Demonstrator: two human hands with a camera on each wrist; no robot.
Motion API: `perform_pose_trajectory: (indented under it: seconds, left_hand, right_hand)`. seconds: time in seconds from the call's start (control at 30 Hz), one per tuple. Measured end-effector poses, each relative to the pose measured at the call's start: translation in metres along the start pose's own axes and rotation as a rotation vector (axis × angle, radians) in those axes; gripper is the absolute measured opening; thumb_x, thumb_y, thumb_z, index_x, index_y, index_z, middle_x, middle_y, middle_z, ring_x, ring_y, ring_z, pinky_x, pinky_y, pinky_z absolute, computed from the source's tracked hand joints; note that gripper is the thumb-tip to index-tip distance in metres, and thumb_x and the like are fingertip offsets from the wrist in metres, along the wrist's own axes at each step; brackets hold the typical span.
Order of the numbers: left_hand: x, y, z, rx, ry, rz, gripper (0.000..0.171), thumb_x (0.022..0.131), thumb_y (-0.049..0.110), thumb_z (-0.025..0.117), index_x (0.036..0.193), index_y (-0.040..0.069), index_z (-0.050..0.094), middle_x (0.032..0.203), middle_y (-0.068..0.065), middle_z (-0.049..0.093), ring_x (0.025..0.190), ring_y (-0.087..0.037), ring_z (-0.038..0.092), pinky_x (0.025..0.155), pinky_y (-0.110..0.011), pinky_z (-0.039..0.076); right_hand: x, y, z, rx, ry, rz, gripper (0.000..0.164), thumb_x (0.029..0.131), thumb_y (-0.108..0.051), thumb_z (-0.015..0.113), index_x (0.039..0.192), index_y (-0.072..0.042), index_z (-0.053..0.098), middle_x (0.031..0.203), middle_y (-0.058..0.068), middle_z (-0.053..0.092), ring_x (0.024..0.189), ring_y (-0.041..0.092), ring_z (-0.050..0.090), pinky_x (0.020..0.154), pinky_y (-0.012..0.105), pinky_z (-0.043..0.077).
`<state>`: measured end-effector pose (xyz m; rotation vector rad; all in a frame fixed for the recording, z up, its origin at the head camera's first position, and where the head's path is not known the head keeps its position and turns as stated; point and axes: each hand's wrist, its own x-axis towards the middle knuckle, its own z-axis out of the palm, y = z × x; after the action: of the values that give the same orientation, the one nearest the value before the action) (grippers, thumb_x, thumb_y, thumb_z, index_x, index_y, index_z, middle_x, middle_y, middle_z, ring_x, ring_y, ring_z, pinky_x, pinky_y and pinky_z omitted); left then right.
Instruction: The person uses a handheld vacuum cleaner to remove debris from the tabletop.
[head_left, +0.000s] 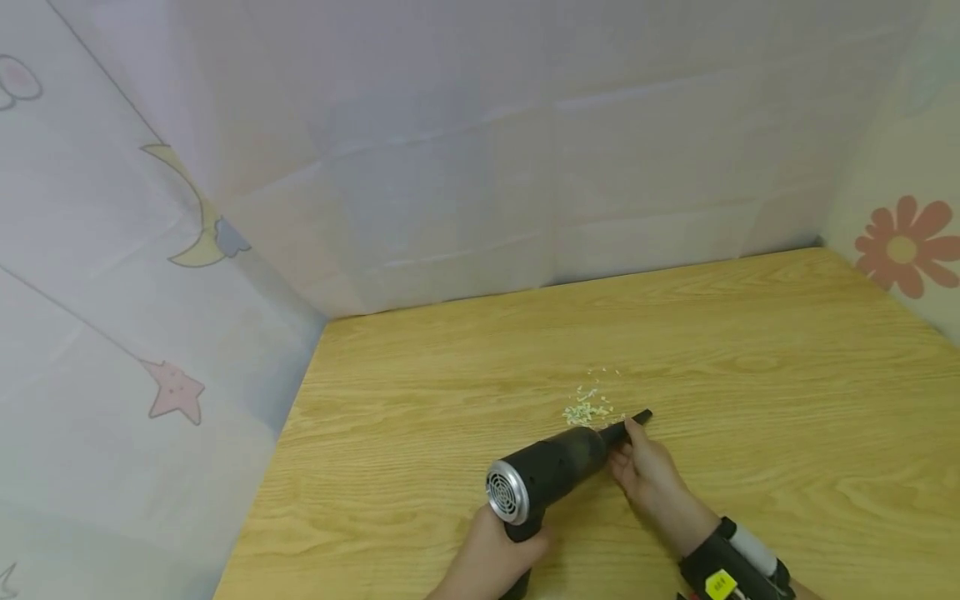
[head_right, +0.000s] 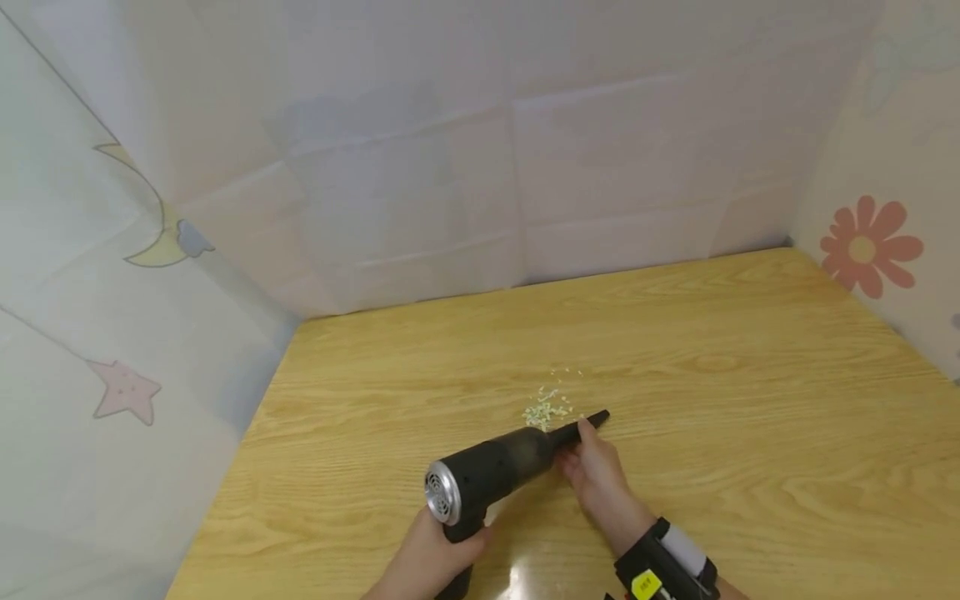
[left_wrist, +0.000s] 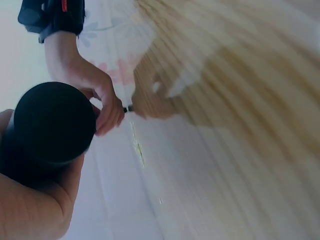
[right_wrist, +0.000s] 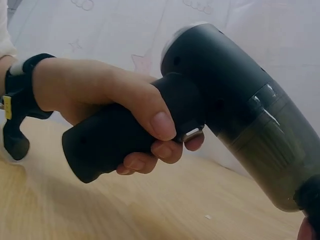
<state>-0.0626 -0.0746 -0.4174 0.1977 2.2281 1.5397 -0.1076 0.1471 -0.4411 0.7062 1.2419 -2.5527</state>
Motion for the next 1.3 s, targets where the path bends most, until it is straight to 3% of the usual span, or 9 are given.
perform_pose_trajectory:
  seconds: [0.13, 0.23, 0.33, 0.4, 0.53, 0.67, 0.77, 1.03, 1.3]
  left_hand:
    - [-0.008, -0.006, -0.01, -0.008, -0.022, -0.029, 0.043, 0.076, 0.018, 0.069, 0.115, 0.006, 0.056, 0.099, -0.007, 0.063, 0.081, -0.015, 0.055, 0.074, -0.036, 0.046]
    - [-0.017, -0.01, -0.019, -0.008, -0.017, -0.013, 0.038, 0.076, 0.015, 0.069, 0.11, 0.003, 0.058, 0.096, -0.01, 0.065, 0.08, -0.014, 0.057, 0.075, -0.035, 0.048]
    - [-0.026, -0.013, -0.028, -0.005, -0.005, 0.004, 0.033, 0.077, 0.012, 0.069, 0.106, -0.001, 0.059, 0.093, -0.012, 0.066, 0.076, -0.012, 0.058, 0.072, -0.03, 0.05]
    - [-0.031, -0.014, -0.033, 0.0, 0.001, -0.013, 0.033, 0.077, 0.012, 0.069, 0.105, -0.002, 0.059, 0.092, -0.013, 0.067, 0.074, -0.012, 0.058, 0.069, -0.028, 0.051]
    - [-0.038, -0.012, -0.041, 0.012, 0.016, -0.061, 0.035, 0.076, 0.014, 0.069, 0.105, -0.002, 0.059, 0.092, -0.013, 0.067, 0.074, -0.015, 0.058, 0.067, -0.03, 0.051]
    - [-0.04, -0.01, -0.043, 0.017, 0.027, -0.064, 0.033, 0.076, 0.013, 0.069, 0.103, -0.002, 0.059, 0.088, -0.011, 0.066, 0.071, -0.015, 0.058, 0.065, -0.03, 0.051]
    - [-0.04, -0.01, -0.044, 0.016, 0.026, -0.042, 0.033, 0.077, 0.013, 0.069, 0.104, -0.003, 0.059, 0.088, -0.012, 0.066, 0.07, -0.013, 0.058, 0.064, -0.028, 0.05]
    - [-0.033, -0.011, -0.037, 0.046, 0.036, 0.017, 0.038, 0.076, 0.013, 0.069, 0.108, -0.005, 0.058, 0.094, -0.016, 0.067, 0.076, -0.014, 0.059, 0.071, -0.033, 0.051]
    - [-0.025, -0.007, -0.025, 0.046, 0.078, 0.015, 0.031, 0.074, 0.011, 0.07, 0.101, 0.001, 0.062, 0.084, -0.007, 0.064, 0.069, -0.012, 0.055, 0.066, -0.029, 0.047]
  right_hand:
    - [-0.005, 0.009, 0.002, -0.041, 0.003, 0.0, 0.063, 0.101, -0.031, 0.022, 0.146, 0.005, -0.002, 0.096, 0.002, 0.06, 0.082, 0.002, 0.06, 0.079, 0.018, 0.052]
    - [-0.01, 0.017, 0.009, -0.075, -0.007, 0.002, 0.063, 0.101, -0.031, 0.019, 0.145, 0.007, -0.004, 0.126, 0.031, 0.048, 0.108, 0.022, 0.058, 0.104, 0.033, 0.042]
    - [-0.015, 0.022, 0.018, -0.065, -0.018, 0.011, 0.061, 0.101, -0.028, 0.016, 0.144, 0.008, -0.007, 0.147, 0.04, 0.01, 0.134, 0.044, 0.03, 0.113, 0.045, 0.018]
    - [-0.018, 0.025, 0.024, -0.046, -0.036, 0.016, 0.06, 0.101, -0.026, 0.015, 0.143, 0.008, -0.01, 0.148, 0.04, 0.002, 0.139, 0.047, 0.01, 0.113, 0.048, 0.013]
    - [-0.022, 0.028, 0.032, -0.021, -0.07, 0.02, 0.059, 0.102, -0.023, 0.015, 0.142, 0.009, -0.014, 0.146, 0.042, -0.002, 0.138, 0.051, 0.006, 0.114, 0.051, 0.01]
    - [-0.022, 0.029, 0.036, -0.012, -0.09, 0.022, 0.059, 0.102, -0.023, 0.016, 0.143, 0.009, -0.012, 0.146, 0.043, 0.0, 0.138, 0.05, 0.007, 0.114, 0.051, 0.011]
    - [-0.019, 0.031, 0.037, -0.04, -0.072, 0.015, 0.059, 0.102, -0.025, 0.017, 0.144, 0.011, -0.003, 0.143, 0.044, 0.016, 0.136, 0.046, 0.024, 0.113, 0.048, 0.017]
    - [-0.008, 0.031, 0.032, -0.086, -0.036, -0.012, 0.061, 0.101, -0.03, 0.019, 0.144, 0.012, 0.005, 0.144, 0.038, 0.024, 0.13, 0.038, 0.037, 0.111, 0.047, 0.022]
    - [-0.002, 0.023, 0.03, -0.058, -0.01, -0.026, 0.062, 0.101, -0.029, 0.019, 0.144, 0.012, 0.004, 0.14, 0.037, 0.03, 0.136, 0.042, 0.022, 0.114, 0.048, 0.018]
